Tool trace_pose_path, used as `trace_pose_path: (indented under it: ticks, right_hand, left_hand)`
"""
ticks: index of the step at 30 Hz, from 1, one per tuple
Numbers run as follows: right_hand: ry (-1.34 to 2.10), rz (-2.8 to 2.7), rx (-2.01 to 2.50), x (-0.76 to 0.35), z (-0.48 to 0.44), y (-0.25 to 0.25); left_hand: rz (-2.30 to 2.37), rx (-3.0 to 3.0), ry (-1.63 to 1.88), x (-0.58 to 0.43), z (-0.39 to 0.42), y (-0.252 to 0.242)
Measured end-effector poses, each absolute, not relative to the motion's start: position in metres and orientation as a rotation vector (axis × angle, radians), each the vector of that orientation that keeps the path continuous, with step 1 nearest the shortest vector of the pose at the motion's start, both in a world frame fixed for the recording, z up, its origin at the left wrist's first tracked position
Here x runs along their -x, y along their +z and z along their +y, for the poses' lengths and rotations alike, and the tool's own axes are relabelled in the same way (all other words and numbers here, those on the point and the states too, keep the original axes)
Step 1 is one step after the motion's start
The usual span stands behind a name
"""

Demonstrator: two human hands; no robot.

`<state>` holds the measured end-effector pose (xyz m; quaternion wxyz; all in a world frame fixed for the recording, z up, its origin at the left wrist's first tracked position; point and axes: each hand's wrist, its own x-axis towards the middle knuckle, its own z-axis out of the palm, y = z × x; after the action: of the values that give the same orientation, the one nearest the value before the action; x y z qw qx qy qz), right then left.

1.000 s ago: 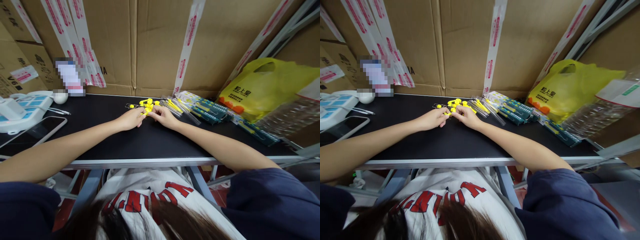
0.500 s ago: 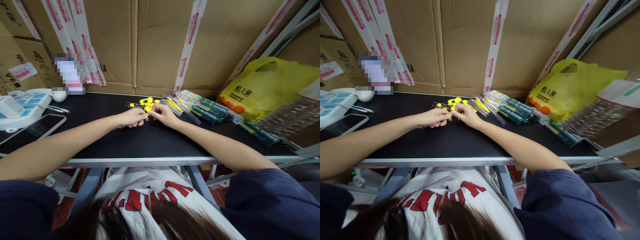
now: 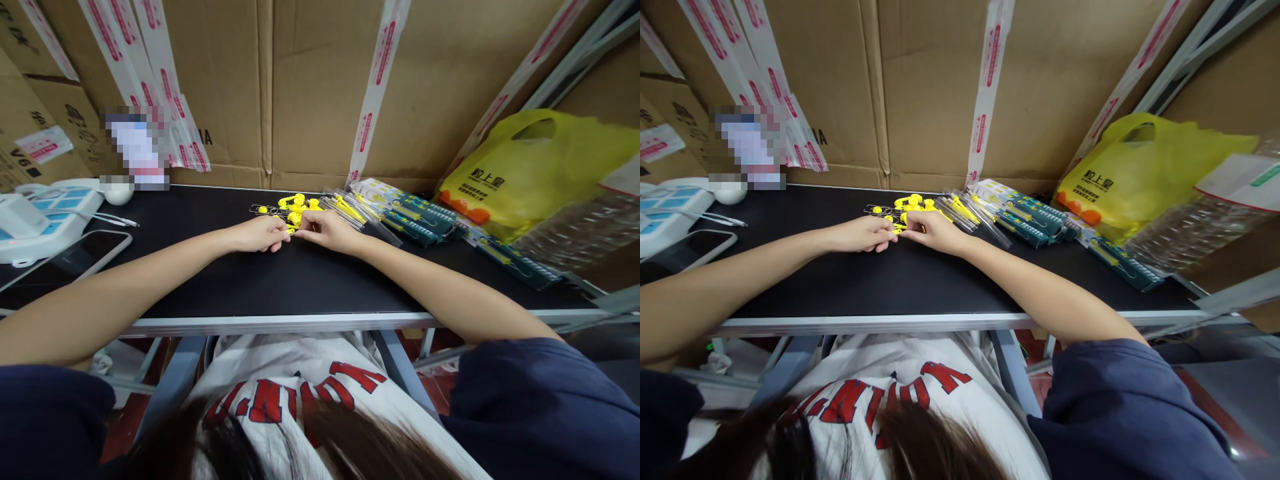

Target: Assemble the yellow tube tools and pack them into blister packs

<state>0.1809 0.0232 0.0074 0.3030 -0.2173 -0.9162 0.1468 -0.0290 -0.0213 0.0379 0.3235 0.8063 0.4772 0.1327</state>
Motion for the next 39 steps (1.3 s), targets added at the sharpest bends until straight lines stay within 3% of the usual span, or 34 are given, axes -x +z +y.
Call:
trace_pose_path:
  ticks: [24,39]
  right_hand:
    - [0.217,-2.466,0.539,-0.181,0.026,0.003]
    - [0.486,-2.2,0.668,-0.173,0.018,-0.009]
  left_hand:
    - [1.297,-2.427,0.312,0.028,-0.022,0.036]
    - [1.422,-2.467,0.371,0.026,-0.022,0.034]
